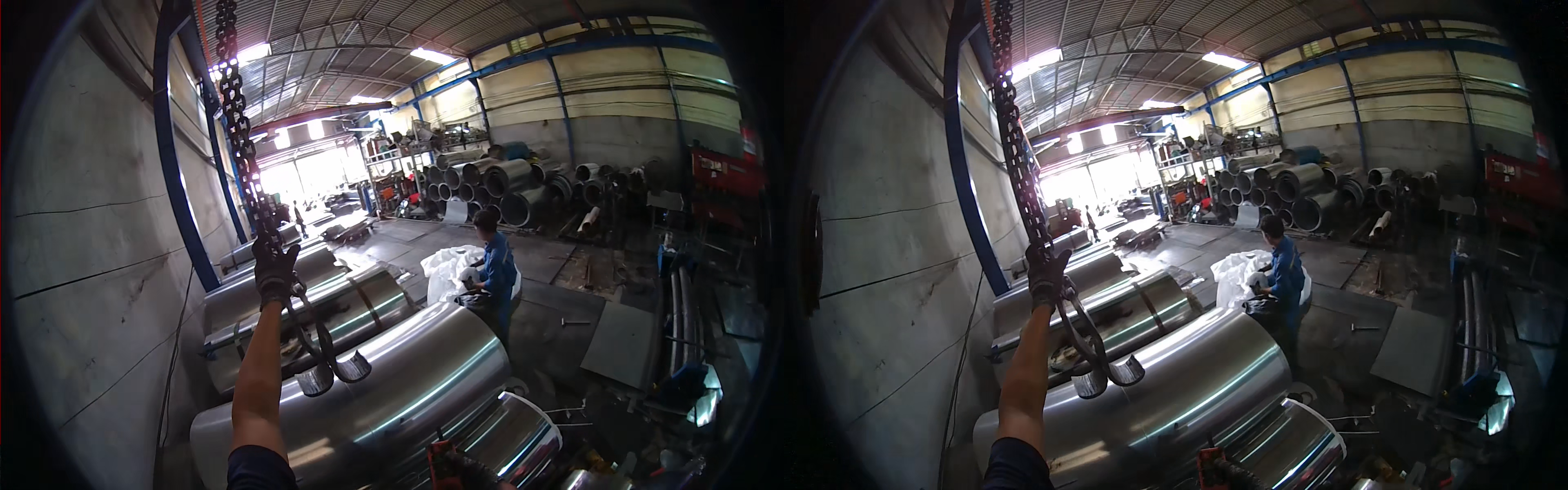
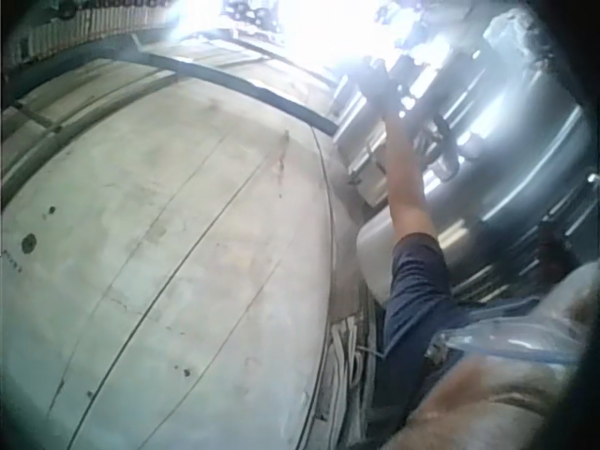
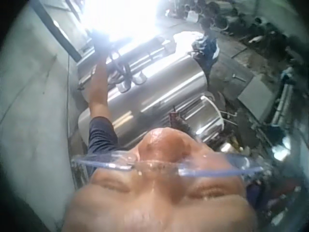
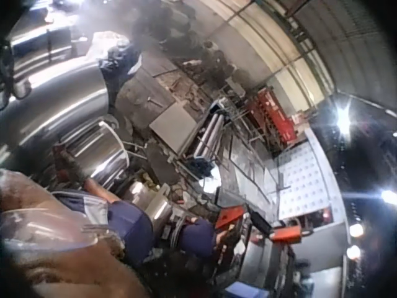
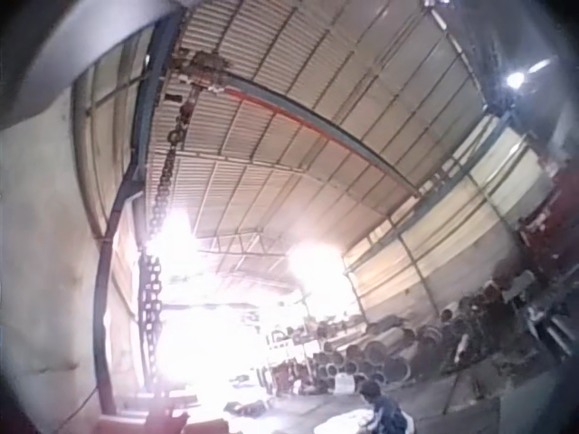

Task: Operating an overhead crane to lift and relocate large polished metal cylinders on a fabrication floor.

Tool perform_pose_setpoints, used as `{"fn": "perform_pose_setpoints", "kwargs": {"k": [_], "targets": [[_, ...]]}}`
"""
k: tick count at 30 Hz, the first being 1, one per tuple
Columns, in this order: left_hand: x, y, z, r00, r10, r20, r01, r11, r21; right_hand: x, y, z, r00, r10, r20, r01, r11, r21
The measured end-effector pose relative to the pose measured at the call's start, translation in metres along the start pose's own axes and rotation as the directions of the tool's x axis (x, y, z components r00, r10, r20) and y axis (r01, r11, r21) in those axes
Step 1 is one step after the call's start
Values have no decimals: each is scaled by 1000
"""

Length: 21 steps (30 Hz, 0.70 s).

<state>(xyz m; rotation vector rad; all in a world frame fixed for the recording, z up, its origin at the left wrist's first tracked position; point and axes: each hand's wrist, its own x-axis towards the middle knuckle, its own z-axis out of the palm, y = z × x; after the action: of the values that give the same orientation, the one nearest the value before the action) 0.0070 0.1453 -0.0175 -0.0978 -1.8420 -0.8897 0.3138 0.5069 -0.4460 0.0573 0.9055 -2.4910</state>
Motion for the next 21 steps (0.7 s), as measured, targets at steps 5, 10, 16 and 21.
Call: {"fn": "perform_pose_setpoints", "kwargs": {"k": [5,10,16,21], "targets": [[8,-22,10,986,166,-29,-163,983,79,10,35,-33,998,61,29,-63,994,93],[-3,19,3,996,78,33,-80,994,73,11,30,-21,999,33,22,-35,998,60],[-15,5,7,998,26,58,-29,998,48,-9,31,-8,999,21,37,-23,998,59],[-18,-37,11,943,-12,334,160,893,-420,-17,43,-13,999,28,-45,-27,999,29]]}}
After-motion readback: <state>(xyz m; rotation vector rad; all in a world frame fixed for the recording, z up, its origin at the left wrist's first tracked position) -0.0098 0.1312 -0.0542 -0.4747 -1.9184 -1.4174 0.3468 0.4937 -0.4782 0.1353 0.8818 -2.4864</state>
